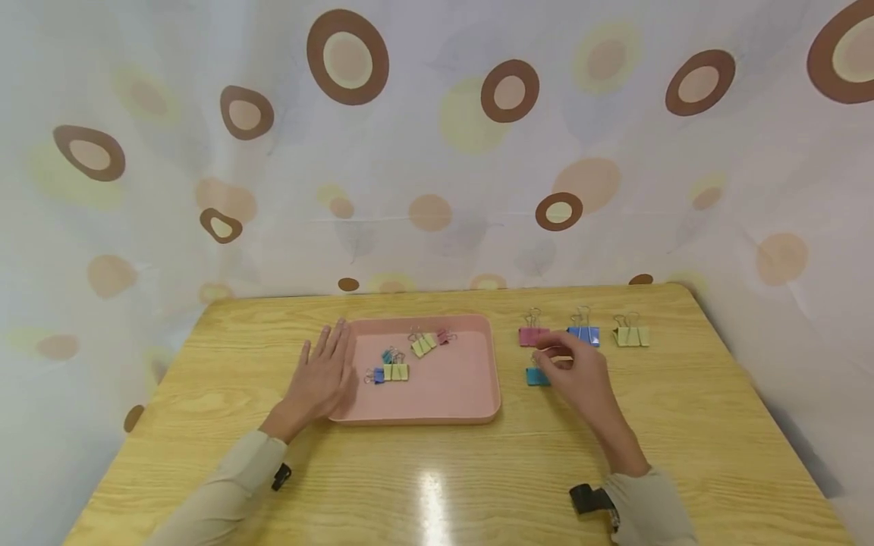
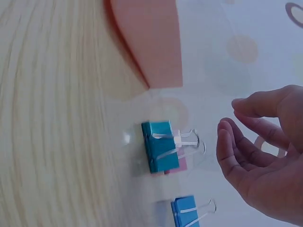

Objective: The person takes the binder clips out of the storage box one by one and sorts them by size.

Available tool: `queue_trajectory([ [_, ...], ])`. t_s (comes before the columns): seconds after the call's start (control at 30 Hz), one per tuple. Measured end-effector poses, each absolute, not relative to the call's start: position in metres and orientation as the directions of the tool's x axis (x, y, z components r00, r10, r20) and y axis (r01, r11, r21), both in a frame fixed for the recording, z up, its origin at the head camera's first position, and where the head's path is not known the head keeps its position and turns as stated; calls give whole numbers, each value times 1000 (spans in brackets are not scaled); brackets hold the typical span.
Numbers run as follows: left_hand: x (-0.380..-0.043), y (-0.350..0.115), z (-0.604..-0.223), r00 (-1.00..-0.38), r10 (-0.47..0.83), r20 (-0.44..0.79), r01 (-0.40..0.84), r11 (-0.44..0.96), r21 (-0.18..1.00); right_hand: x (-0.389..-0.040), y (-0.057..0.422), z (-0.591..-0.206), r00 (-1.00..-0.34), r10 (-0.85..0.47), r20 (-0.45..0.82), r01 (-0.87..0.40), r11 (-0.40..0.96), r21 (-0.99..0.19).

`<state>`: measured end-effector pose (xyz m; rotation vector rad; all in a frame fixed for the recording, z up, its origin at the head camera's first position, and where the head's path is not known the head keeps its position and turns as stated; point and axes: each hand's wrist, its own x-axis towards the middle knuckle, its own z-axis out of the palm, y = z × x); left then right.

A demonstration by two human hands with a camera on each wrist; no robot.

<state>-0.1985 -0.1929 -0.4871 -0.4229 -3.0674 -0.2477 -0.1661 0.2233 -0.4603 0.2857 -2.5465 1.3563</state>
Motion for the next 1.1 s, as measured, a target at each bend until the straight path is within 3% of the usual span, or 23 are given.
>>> queue_trajectory([
  [0.27,-198,-192,-488,-962,267,51,272,950,156,-160,195,-460,-941,-164,296,-336,342,-878],
  [0.47,-198,-191,-490,-964,260,60,267,949,167,-162,174,-463,-941,-210,266,-318,270,-909],
  [0.77,-198,-190,-490,-964,264,46,268,950,159,-162,138,-466,-930,-286,232,-301,225,-927],
  [1.1,-198,-191,-488,-963,264,47,268,949,168,-173,96,-479,-936,-302,182,-281,329,-901],
])
